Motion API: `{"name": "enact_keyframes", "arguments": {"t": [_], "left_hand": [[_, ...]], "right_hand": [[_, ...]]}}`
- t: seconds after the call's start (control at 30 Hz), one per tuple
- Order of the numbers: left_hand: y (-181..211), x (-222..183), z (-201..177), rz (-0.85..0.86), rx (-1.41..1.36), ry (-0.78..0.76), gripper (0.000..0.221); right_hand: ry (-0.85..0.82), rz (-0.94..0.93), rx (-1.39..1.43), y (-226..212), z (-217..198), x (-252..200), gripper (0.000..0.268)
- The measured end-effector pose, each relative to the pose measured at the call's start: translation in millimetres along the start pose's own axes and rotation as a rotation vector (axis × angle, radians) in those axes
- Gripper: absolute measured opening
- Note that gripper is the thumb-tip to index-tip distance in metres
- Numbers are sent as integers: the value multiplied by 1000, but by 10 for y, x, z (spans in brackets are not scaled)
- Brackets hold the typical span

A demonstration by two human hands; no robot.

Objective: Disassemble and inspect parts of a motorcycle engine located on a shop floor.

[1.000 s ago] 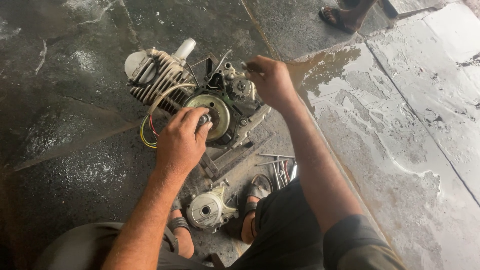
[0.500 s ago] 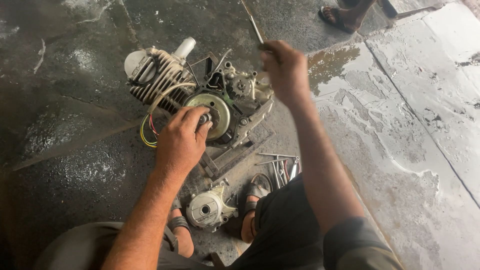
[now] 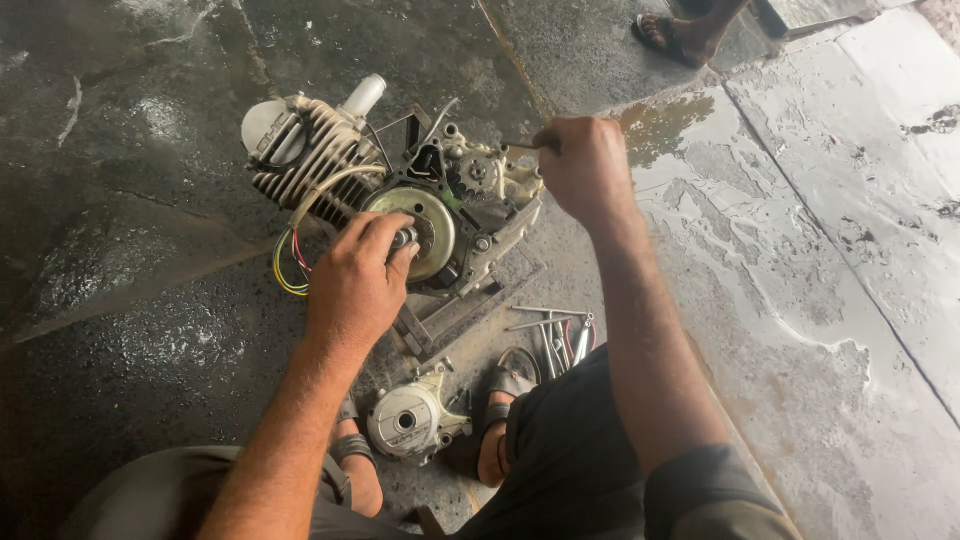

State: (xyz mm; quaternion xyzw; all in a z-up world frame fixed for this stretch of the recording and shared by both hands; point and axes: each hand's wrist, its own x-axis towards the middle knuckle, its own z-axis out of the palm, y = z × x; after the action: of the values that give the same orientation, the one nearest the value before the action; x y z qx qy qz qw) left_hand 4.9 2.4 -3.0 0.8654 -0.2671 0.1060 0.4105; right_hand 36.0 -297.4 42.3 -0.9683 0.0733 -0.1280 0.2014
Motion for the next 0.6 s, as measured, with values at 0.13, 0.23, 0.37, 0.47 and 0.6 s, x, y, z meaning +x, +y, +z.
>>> {"name": "enact_keyframes", "arguments": {"t": [0.13,0.23,0.37,0.47,0.6], "left_hand": [[-14,3,21,-11,0,-9,27],[-11,1,14,-15,8,-18,27],[25,4,-19,9,11,-1,28],[35,12,-27,11,0,9,28],[51,10,-39,25,-11,21,27]], "right_hand": [[-48,89,-44,-171,-40,-7,24],[-114,127,-161,-156,-9,-18,23],[-25,-9,-167,-90,-1,-37,25],[37,-41,-95,-183,-56,-48,24],[-2,-9,-76,-165,0,-50,25]]}}
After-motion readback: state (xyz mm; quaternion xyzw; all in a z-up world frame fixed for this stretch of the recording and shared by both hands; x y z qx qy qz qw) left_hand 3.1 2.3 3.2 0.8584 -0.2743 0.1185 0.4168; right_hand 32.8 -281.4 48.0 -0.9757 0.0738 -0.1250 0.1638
